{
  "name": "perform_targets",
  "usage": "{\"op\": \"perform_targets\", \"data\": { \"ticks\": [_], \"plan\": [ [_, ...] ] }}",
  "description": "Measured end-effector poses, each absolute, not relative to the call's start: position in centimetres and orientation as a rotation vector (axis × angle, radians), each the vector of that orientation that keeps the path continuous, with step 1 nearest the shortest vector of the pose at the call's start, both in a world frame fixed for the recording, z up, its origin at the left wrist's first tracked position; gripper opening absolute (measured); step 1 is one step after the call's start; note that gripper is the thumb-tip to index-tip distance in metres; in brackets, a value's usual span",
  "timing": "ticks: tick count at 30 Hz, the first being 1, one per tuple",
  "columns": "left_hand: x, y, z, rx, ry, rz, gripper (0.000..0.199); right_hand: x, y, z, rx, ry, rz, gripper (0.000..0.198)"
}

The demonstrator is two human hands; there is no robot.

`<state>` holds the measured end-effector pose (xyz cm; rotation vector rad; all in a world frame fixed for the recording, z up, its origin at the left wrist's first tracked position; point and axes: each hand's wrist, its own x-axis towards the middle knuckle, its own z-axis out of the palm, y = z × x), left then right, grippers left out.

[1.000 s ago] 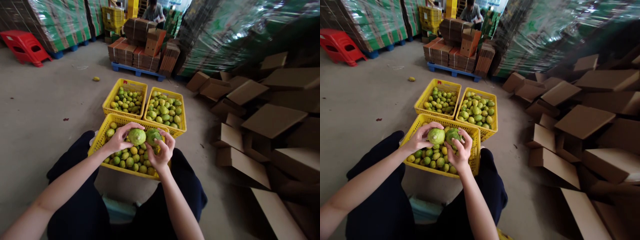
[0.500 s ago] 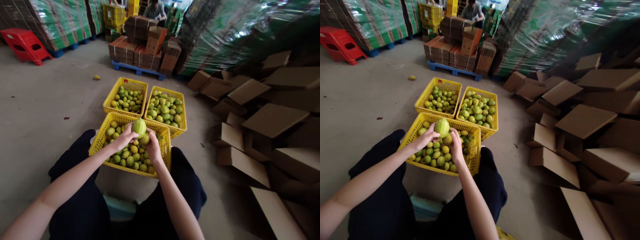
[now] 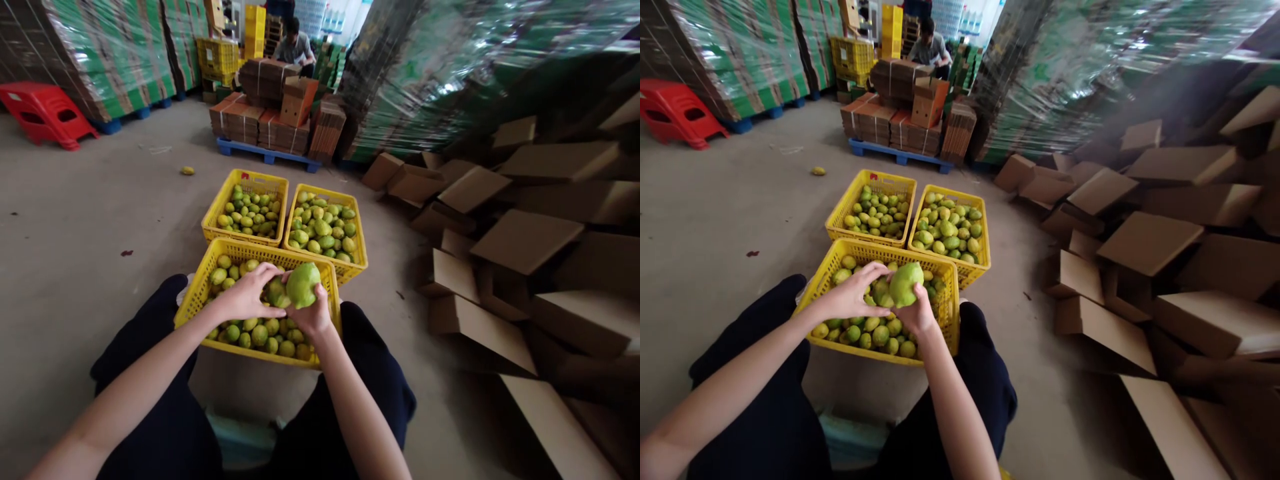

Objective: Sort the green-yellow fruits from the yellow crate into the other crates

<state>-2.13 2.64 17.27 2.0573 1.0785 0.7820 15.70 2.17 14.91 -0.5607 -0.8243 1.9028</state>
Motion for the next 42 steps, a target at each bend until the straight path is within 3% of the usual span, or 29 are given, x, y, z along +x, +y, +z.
{"op": "perform_targets", "data": {
  "ticks": [7,11,15,20,27,31,36,38,42],
  "plan": [
    [-1.9,2.8,15.8,2.181,1.197,1.174,0.059,16.3,3.1,14.8,-0.869,-0.792,1.567,0.043],
    [-2.0,3.1,15.8,2.186,1.121,1.391,0.063,17.0,3.7,15.0,-1.157,-1.145,1.177,0.057],
    [-1.4,3.0,15.8,2.095,1.092,1.421,0.066,16.4,3.2,15.3,-1.047,-1.269,1.125,0.067],
    [-1.0,2.7,15.6,1.697,1.019,1.396,0.059,16.2,2.6,16.1,-0.93,-1.151,1.104,0.063],
    [-0.6,2.6,17.0,0.938,0.828,1.199,0.069,16.4,2.5,15.6,-0.952,-1.004,1.402,0.039],
    [-0.9,3.2,17.9,0.666,0.689,1.267,0.067,15.9,2.9,15.6,-0.842,-0.703,1.49,0.045],
    [-2.3,4.1,18.2,0.364,0.589,1.365,0.029,16.5,3.7,15.7,-0.746,-0.498,1.575,0.027],
    [-2.6,4.2,18.3,0.299,0.574,1.352,0.022,16.6,3.8,15.6,-0.711,-0.478,1.624,0.02],
    [-2.3,3.9,18.6,0.29,0.554,1.253,0.022,16.4,3.3,15.6,-0.695,-0.48,1.765,0.038]
  ]
}}
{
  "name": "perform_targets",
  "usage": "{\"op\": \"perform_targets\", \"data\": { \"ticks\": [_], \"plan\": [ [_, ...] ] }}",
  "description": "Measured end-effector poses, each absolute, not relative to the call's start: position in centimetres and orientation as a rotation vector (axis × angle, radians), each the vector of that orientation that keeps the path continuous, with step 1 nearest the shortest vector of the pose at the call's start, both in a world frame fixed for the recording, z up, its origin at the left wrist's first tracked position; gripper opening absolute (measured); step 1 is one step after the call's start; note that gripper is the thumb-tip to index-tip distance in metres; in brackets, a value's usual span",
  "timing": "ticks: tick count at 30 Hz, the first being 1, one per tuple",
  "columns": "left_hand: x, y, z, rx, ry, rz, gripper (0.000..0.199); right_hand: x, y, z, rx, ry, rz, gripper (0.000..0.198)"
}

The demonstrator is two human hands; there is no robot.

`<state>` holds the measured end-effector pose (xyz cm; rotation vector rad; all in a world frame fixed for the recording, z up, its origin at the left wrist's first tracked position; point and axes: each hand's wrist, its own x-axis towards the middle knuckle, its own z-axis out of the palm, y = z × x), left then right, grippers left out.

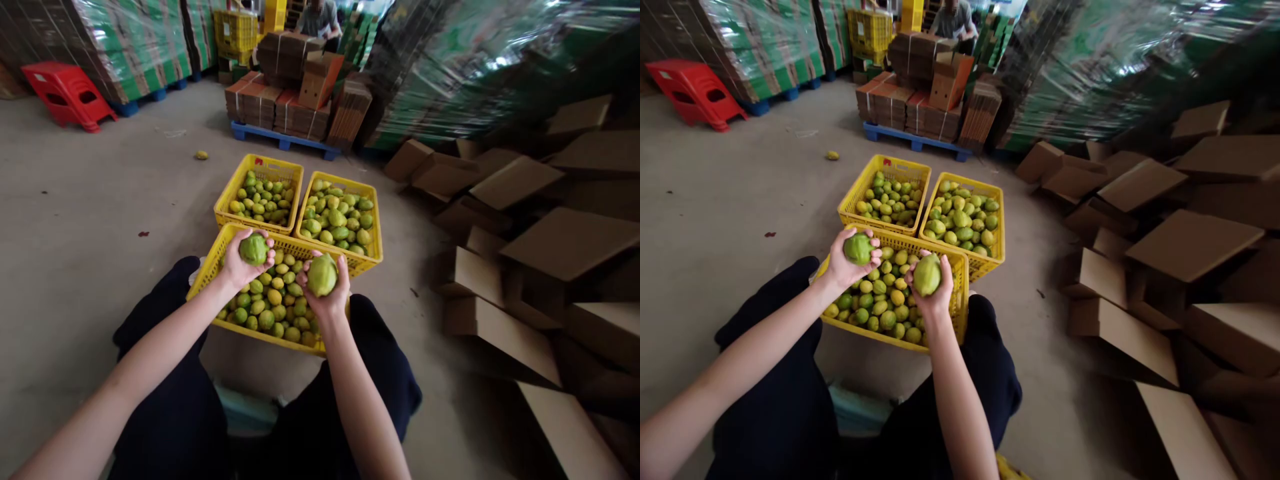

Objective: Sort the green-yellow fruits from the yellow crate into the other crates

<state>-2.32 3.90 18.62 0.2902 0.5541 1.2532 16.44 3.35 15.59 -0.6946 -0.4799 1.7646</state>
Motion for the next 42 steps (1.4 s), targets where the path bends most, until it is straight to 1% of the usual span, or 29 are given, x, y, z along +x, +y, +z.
{"op": "perform_targets", "data": {
  "ticks": [3,7,9,11,14,22,25,29,33,35,38,40,42],
  "plan": [
    [-2.0,3.7,18.7,0.311,0.56,1.24,0.02,16.2,3.1,15.6,-0.689,-0.478,1.808,0.041],
    [-2.0,3.7,18.1,0.562,0.581,1.155,0.041,15.7,3.0,15.7,-0.674,-0.497,1.755,0.039],
    [-2.2,3.6,17.7,0.739,0.576,1.054,0.046,15.4,2.7,15.8,-0.663,-0.634,1.765,0.038],
    [-2.3,3.4,17.3,0.869,0.571,0.991,0.043,15.1,2.2,15.9,-0.626,-0.808,1.807,0.038],
    [-2.4,3.3,17.0,0.954,0.585,0.987,0.036,14.8,1.5,15.9,-0.569,-0.973,1.864,0.041],
    [-2.4,3.5,17.1,0.998,0.518,0.952,0.036,14.8,1.3,15.9,-0.512,-0.914,1.883,0.04],
    [-1.9,3.5,17.3,0.878,0.564,1.007,0.034,14.8,1.5,16.0,-0.539,-0.801,1.902,0.038],
    [-1.3,4.0,17.3,0.313,0.754,1.209,0.025,15.0,2.3,15.5,-0.737,-0.438,1.978,0.028],
    [-1.4,4.7,16.8,-0.061,0.878,1.162,0.019,15.7,3.1,14.6,-0.814,-0.275,1.976,0.026],
    [-1.6,4.8,16.7,-0.107,0.891,1.081,0.024,16.0,3.4,14.2,-0.826,-0.282,1.967,0.027],
    [-1.6,4.8,16.8,-0.097,0.87,0.96,0.046,16.2,3.7,13.9,-0.843,-0.258,1.976,0.033],
    [-1.5,4.7,16.8,-0.056,0.86,0.915,0.058,15.9,3.7,13.8,-0.869,-0.258,1.99,0.039],
    [-1.3,4.5,16.8,0.064,0.923,0.902,0.061,15.4,3.4,13.9,-0.958,-0.325,1.929,0.042]
  ]
}}
